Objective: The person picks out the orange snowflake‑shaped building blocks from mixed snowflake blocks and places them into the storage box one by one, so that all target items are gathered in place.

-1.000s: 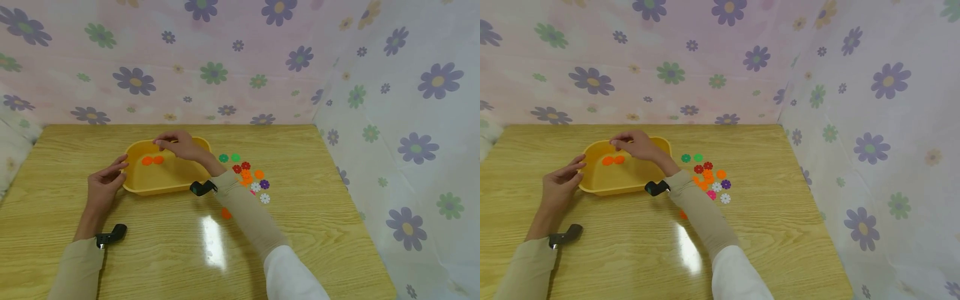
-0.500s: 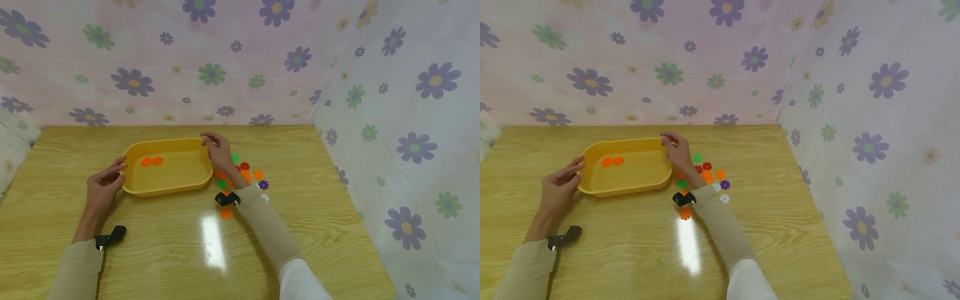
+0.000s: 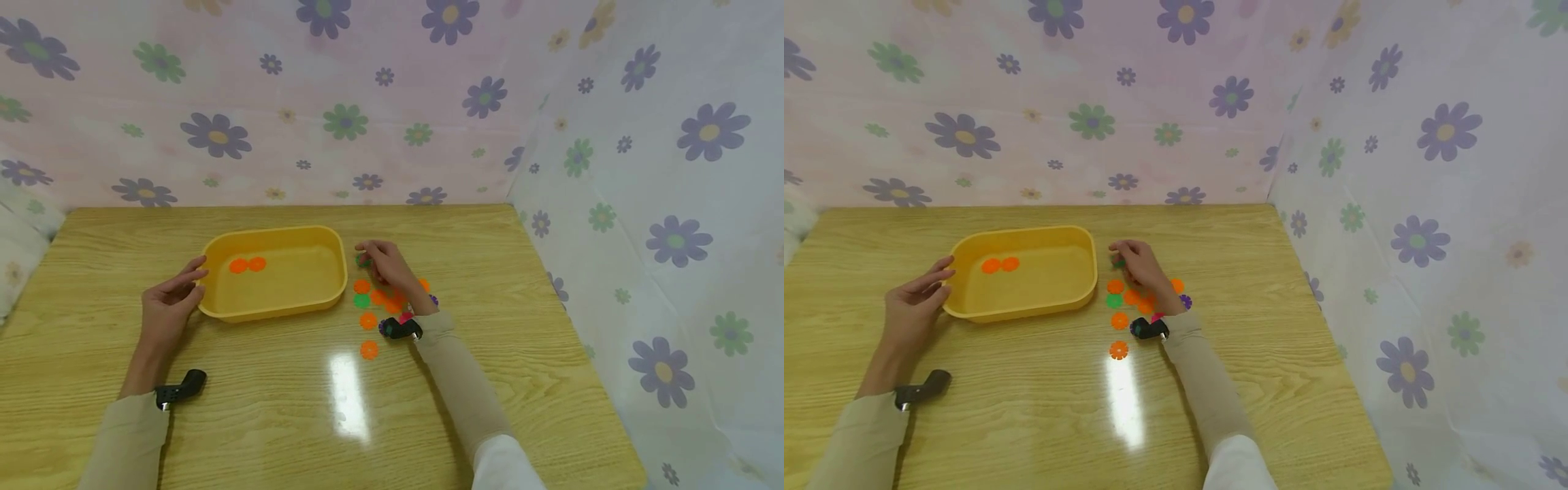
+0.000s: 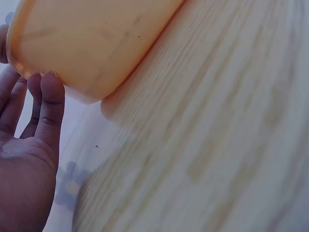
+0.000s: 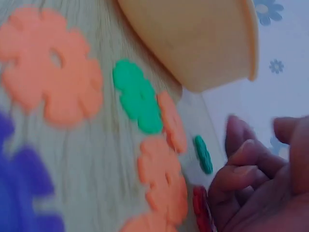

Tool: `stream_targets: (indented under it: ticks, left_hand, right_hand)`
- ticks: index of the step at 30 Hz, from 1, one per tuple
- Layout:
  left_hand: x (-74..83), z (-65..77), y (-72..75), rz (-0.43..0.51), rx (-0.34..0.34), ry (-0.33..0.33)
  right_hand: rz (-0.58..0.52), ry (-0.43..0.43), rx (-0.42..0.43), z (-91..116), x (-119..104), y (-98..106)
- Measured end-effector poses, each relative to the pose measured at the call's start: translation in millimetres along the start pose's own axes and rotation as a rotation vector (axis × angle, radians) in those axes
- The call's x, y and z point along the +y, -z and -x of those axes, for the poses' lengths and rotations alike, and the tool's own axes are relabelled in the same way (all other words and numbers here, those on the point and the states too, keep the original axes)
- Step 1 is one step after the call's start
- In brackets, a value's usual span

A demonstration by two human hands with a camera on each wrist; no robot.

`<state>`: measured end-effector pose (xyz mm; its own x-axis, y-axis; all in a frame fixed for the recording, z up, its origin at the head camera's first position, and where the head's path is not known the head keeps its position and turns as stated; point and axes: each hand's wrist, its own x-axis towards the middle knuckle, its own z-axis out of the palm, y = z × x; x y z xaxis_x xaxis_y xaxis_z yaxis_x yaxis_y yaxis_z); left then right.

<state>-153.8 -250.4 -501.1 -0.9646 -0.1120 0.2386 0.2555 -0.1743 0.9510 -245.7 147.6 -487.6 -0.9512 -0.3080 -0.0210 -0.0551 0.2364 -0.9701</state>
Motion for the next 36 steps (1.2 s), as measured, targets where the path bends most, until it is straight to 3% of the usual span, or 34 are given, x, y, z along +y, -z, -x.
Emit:
stream_targets:
  ticks: [7, 13, 27, 36]
  left_hand:
    - [-0.3, 0.9, -1.4, 0.012, 0.012, 0.0]
    - [-0.2, 1.3, -1.6, 0.014, 0.018, 0.0]
    - [0.8, -0.3, -0.9, -0.012, 0.008, 0.026]
    - [3.1, -0.3, -1.6, -0.007, 0.008, 0.042]
  right_hand:
    - [0.219, 0.003, -0.134, 11, 2, 16]
    - [0.26, -0.016, -0.266, 15, 1, 18]
    - [0.328, 0.012, -0.28, 15, 2, 19]
    - [0.306, -0.008, -0.292, 11, 3, 21]
